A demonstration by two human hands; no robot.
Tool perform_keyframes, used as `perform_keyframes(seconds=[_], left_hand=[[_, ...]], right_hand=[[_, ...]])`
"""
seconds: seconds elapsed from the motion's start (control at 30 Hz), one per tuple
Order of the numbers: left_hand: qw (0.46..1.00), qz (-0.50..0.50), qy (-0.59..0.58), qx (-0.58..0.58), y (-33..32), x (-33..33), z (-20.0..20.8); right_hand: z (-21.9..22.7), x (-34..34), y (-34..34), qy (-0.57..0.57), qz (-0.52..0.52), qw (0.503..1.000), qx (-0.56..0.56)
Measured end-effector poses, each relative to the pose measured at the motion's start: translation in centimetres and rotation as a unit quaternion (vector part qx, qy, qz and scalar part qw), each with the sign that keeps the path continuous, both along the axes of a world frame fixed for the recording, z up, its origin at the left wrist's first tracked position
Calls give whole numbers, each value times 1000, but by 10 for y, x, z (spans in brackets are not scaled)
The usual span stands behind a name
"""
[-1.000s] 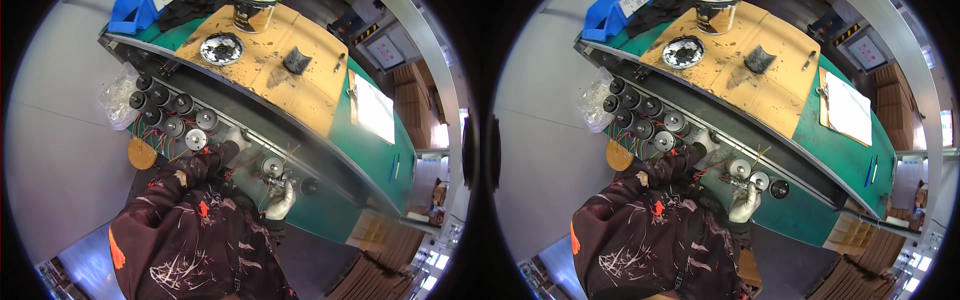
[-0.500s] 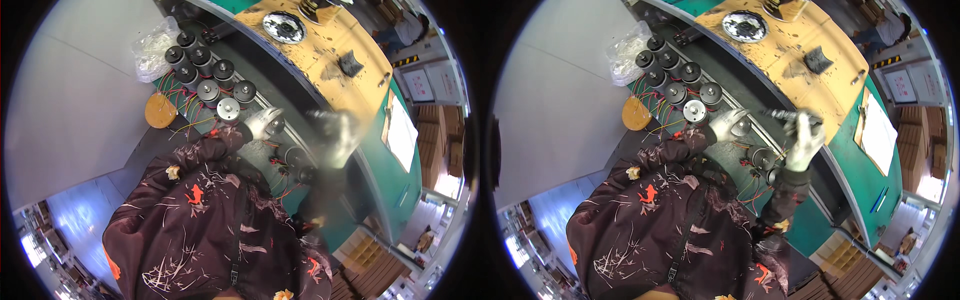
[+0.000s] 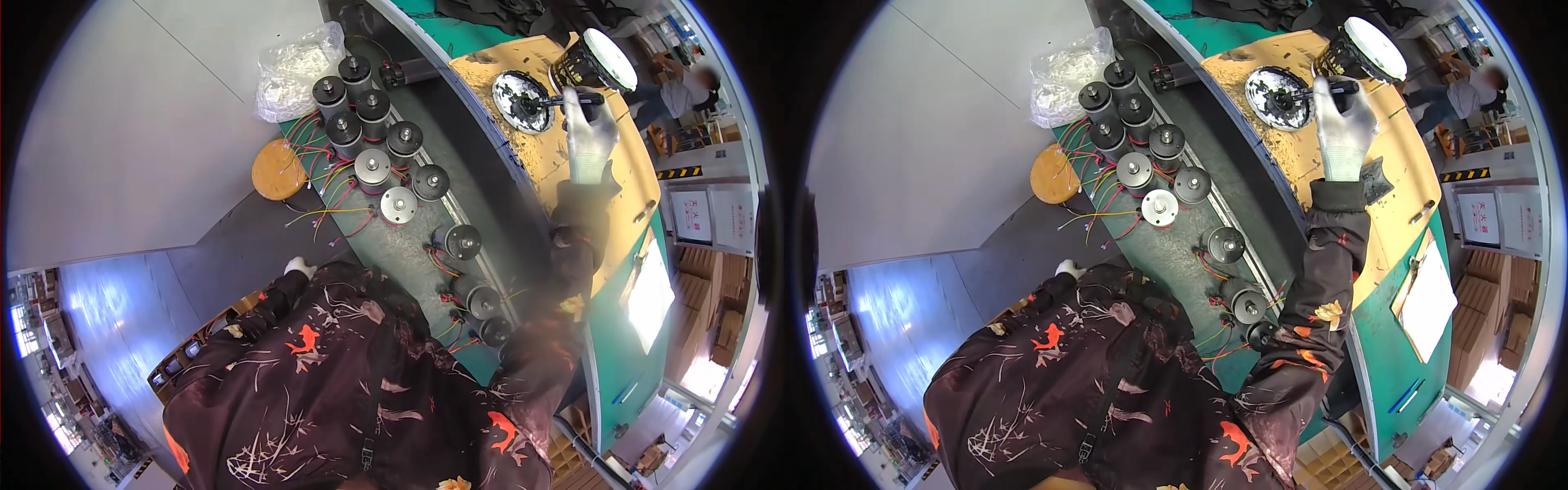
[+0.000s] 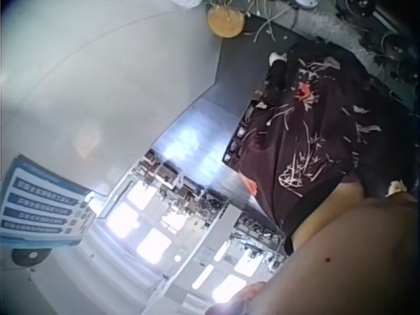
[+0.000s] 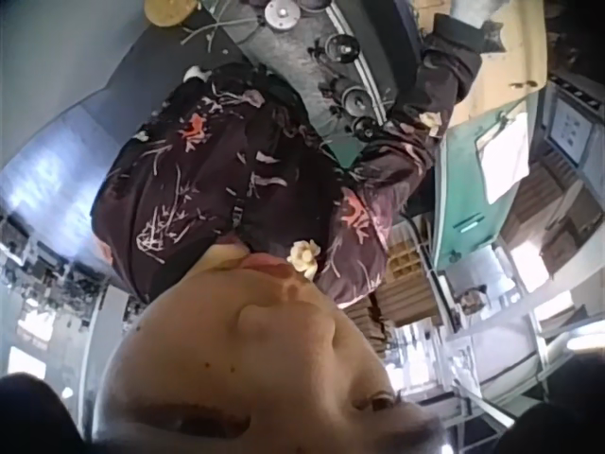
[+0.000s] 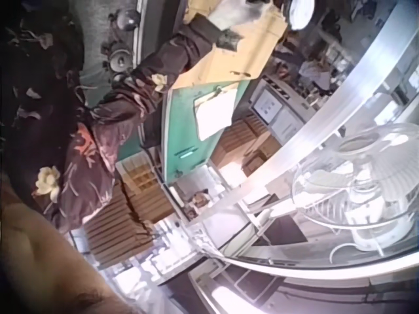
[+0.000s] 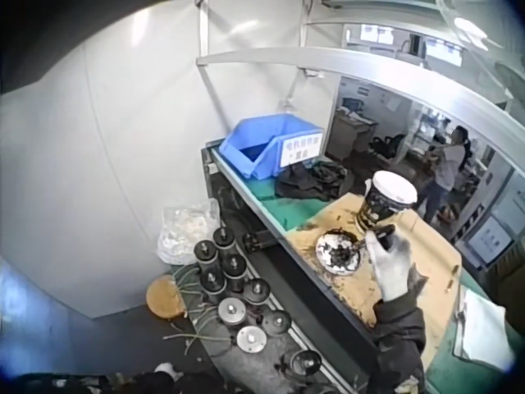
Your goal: Transferring electronic components from a storage rack to a workbench and performing assembly tasks.
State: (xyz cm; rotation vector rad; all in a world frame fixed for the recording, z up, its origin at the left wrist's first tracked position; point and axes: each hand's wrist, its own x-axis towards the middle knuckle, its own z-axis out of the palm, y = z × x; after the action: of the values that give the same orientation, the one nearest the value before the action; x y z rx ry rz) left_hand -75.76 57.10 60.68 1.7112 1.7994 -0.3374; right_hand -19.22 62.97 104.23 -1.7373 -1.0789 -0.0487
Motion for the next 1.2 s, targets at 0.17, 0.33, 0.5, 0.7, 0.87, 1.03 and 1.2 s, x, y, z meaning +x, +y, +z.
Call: perform_keyframes(seconds=[0.17,0.33,0.5,0.7,0.87,1.03,1.2], left_hand=[[991,37,13,-129,-22,-41,-56],[984,97,25,-146,-33,-61,-78],[984,104,47,-139,-19,-65,-94],[990,52,69,-113,-11,-78,-145],[991,10,80,-103,-6,-96,-193],[992,13,62,-111,-6,-86,-193],[992,29,54,-113,-15,-92,-188]], right_hand=[[0,-3,0,-46,-25,997,-62],[-6,-61,-70,95,-22,991,93],[-88,-94,-171,71,-140,987,-46],[-182,-133,-203,208,-172,961,-59],[-204,-133,-206,271,-191,943,-32],[-197,-133,-210,274,-197,941,-27],[-196,-134,-208,236,-183,954,-37]])
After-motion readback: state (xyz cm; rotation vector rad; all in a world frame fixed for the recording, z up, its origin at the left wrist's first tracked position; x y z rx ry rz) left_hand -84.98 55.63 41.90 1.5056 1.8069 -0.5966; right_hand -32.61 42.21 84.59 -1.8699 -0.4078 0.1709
